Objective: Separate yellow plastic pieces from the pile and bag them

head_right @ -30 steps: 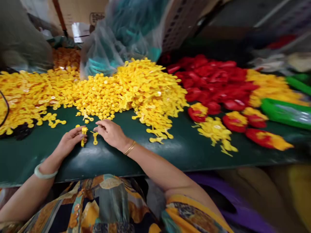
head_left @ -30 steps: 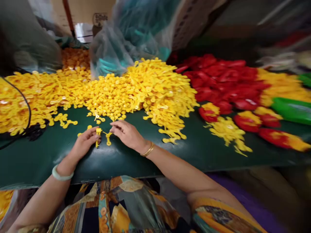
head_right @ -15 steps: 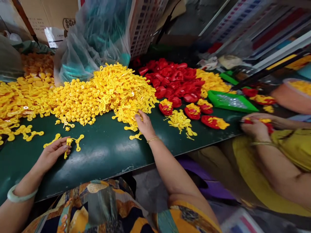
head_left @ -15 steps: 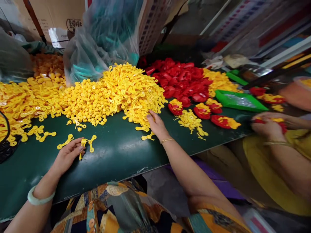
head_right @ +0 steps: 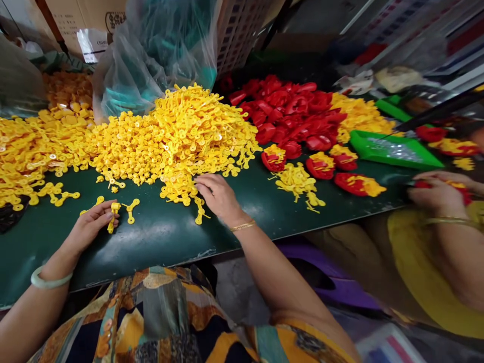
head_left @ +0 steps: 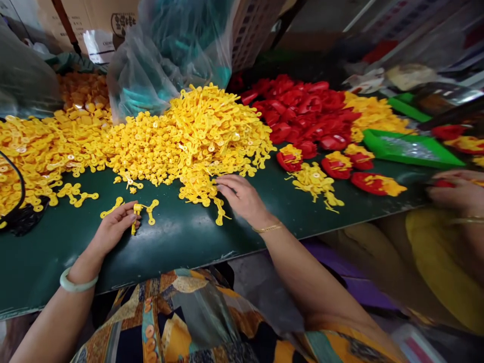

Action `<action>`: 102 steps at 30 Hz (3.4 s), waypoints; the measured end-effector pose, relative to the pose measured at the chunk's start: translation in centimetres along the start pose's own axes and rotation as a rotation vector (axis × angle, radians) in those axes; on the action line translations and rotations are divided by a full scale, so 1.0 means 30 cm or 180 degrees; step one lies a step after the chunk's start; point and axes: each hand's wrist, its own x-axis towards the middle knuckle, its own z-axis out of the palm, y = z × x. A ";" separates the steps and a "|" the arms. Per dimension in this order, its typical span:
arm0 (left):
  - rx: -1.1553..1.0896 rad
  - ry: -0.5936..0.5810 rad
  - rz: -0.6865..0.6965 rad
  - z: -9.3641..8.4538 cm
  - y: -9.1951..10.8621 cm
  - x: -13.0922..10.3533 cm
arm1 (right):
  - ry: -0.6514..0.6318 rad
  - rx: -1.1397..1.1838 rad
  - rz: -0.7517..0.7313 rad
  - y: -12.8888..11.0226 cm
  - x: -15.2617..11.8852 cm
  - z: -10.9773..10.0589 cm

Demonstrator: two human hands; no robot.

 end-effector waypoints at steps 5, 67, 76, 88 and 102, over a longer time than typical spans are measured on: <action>0.0066 -0.0035 0.0023 0.006 0.003 -0.006 | -0.0177 -0.1131 0.0262 -0.034 -0.165 -0.088; -0.2139 0.0158 0.0012 0.180 0.028 -0.069 | -0.1338 0.3225 0.0976 -0.461 -0.040 0.298; -0.2261 0.0033 0.0021 0.188 0.038 -0.083 | -0.1225 0.3032 0.0842 -0.470 -0.045 0.314; -0.2258 0.0070 0.0017 0.195 0.037 -0.088 | -0.0988 0.2791 0.0497 -0.470 -0.048 0.319; -0.2128 0.0230 0.0066 0.201 0.022 -0.084 | -0.0555 0.2036 -0.0065 -0.479 -0.057 0.312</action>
